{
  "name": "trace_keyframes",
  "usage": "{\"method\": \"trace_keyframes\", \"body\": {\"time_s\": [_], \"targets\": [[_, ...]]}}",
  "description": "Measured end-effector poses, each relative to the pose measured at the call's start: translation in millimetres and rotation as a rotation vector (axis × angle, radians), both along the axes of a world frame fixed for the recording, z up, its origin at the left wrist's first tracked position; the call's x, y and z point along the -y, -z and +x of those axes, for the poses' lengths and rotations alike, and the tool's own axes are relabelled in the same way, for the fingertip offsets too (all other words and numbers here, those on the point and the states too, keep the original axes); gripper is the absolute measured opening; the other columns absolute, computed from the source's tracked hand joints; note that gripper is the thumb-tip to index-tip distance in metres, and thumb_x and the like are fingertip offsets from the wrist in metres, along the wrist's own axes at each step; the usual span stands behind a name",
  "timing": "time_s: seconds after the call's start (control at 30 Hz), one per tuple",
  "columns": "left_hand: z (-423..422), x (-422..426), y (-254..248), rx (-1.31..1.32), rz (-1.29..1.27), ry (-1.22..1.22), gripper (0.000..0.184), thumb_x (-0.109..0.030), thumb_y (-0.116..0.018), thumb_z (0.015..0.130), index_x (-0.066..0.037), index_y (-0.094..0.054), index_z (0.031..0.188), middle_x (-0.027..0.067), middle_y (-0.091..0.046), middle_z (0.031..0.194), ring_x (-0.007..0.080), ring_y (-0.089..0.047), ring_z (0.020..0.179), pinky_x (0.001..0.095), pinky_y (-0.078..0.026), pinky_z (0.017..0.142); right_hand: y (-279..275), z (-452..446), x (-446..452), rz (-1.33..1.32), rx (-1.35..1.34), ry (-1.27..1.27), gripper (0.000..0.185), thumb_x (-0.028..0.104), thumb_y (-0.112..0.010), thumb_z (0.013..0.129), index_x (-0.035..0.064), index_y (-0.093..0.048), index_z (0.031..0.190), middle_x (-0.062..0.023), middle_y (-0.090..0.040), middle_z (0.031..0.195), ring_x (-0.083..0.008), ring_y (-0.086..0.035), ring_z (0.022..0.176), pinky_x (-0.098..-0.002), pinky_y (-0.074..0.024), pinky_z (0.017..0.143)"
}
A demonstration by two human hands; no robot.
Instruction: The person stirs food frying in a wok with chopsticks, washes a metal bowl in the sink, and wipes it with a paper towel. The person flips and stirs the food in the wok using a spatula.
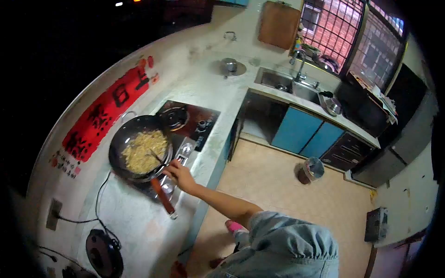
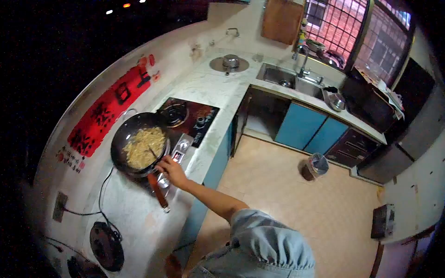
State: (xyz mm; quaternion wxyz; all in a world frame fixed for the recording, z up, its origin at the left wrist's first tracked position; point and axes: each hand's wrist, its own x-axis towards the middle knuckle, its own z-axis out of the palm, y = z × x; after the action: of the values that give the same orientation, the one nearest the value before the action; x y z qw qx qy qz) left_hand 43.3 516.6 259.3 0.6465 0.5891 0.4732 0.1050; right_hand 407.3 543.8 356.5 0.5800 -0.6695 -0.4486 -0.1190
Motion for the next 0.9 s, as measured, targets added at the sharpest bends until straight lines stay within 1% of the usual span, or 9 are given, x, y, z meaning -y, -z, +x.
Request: {"method": "trace_keyframes", "body": {"time_s": [0.2, 0.37, 0.43, 0.5, 0.57, 0.6, 0.67, 0.8, 0.9], "targets": [[106, 47, 9, 0.016, 0.038, -0.051, 0.02, -0.023, -0.04, 0.085, -0.005, -0.048, 0.09, 0.0057, -0.04, 0.075, 0.0172, -0.035, 0.065, 0.0289, -0.03, 0.055, 34, 61, -4, 0.157, -0.377, -0.35, 0.009, 0.012, -0.057, 0.075, 0.003, -0.054, 0.075, -0.0122, -0.043, 0.079, -0.0268, -0.048, 0.074, -0.0334, -0.0408, 0.063], [177, 93, -1, -0.026, 0.144, -0.012, 0.018, -0.021, -0.04, 0.086, -0.005, -0.047, 0.084, 0.0018, -0.036, 0.066, 0.0125, -0.029, 0.056, 0.026, -0.026, 0.049, 27, 115, 2, 0.081, 0.075, -0.397, 0.006, 0.009, -0.054, 0.074, 0.0043, -0.051, 0.073, -0.0097, -0.043, 0.078, -0.0252, -0.047, 0.07, -0.0317, -0.0404, 0.062], [193, 107, -5, -0.024, 0.209, 0.003, 0.018, -0.02, -0.04, 0.087, -0.005, -0.047, 0.082, 0.0002, -0.034, 0.062, 0.0107, -0.026, 0.053, 0.0249, -0.024, 0.046, 7, 117, 9, -0.076, -0.656, -0.613, 0.006, 0.008, -0.055, 0.073, 0.0044, -0.051, 0.073, -0.0089, -0.042, 0.077, -0.0226, -0.047, 0.069, -0.0297, -0.0401, 0.062], [202, 116, -2, -0.001, 0.225, 0.013, 0.018, -0.02, -0.04, 0.087, -0.005, -0.047, 0.079, -0.0014, -0.032, 0.058, 0.0088, -0.023, 0.05, 0.0238, -0.022, 0.044, -10, 118, 22, 0.01, -0.869, -0.752, 0.006, 0.006, -0.056, 0.072, 0.0045, -0.05, 0.074, -0.0085, -0.042, 0.077, -0.0213, -0.047, 0.07, -0.0289, -0.0397, 0.062], [180, 106, 51, 0.108, -0.139, -0.145, 0.022, -0.022, -0.045, 0.085, -0.003, -0.045, 0.097, 0.0043, -0.039, 0.084, 0.0151, -0.033, 0.074, 0.0296, -0.027, 0.065, -4, 125, 24, 0.117, -1.077, -0.869, 0.008, 0.003, -0.056, 0.071, 0.0047, -0.05, 0.075, -0.0082, -0.041, 0.077, -0.02, -0.046, 0.07, -0.0281, -0.0394, 0.063], [174, 99, 76, 0.216, -0.495, -0.312, 0.039, -0.024, -0.05, 0.083, -0.002, -0.044, 0.115, 0.01, -0.046, 0.11, 0.0215, -0.043, 0.098, 0.0354, -0.032, 0.086, 9, 126, 13, 0.156, -0.833, -0.827, 0.009, 0.001, -0.056, 0.07, 0.0047, -0.05, 0.075, -0.0083, -0.041, 0.078, -0.0197, -0.046, 0.071, -0.0278, -0.0388, 0.062], [199, 87, 89, 0.193, -0.273, -0.142, 0.034, -0.023, -0.05, 0.082, -0.003, -0.046, 0.109, 0.0086, -0.049, 0.101, 0.0194, -0.045, 0.089, 0.0324, -0.033, 0.077, 1, 135, 19, 0.151, -0.163, -0.556, 0.012, -0.004, -0.055, 0.067, 0.0043, -0.051, 0.075, -0.0093, -0.043, 0.082, -0.0217, -0.046, 0.076, -0.0294, -0.0388, 0.063], [227, 92, 57, 0.09, 0.386, 0.163, 0.02, -0.022, -0.05, 0.08, -0.007, -0.053, 0.091, 0.0046, -0.055, 0.075, 0.0134, -0.05, 0.06, 0.0231, -0.039, 0.048, 19, 128, -9, 0.153, -0.119, -0.444, 0.01, -0.003, -0.054, 0.067, 0.0033, -0.052, 0.074, -0.0103, -0.044, 0.085, -0.0249, -0.046, 0.076, -0.0307, -0.0386, 0.064], [240, 82, 17, 0.055, -0.176, -0.289, 0.024, -0.024, -0.049, 0.08, -0.006, -0.051, 0.096, 0.0057, -0.055, 0.082, 0.0124, -0.05, 0.064, 0.0232, -0.04, 0.052, 28, 125, -12, 0.119, -0.084, -0.391, 0.006, 0.0, -0.054, 0.069, 0.0021, -0.053, 0.074, -0.0108, -0.045, 0.084, -0.0256, -0.047, 0.078, -0.0307, -0.0389, 0.066]]}}
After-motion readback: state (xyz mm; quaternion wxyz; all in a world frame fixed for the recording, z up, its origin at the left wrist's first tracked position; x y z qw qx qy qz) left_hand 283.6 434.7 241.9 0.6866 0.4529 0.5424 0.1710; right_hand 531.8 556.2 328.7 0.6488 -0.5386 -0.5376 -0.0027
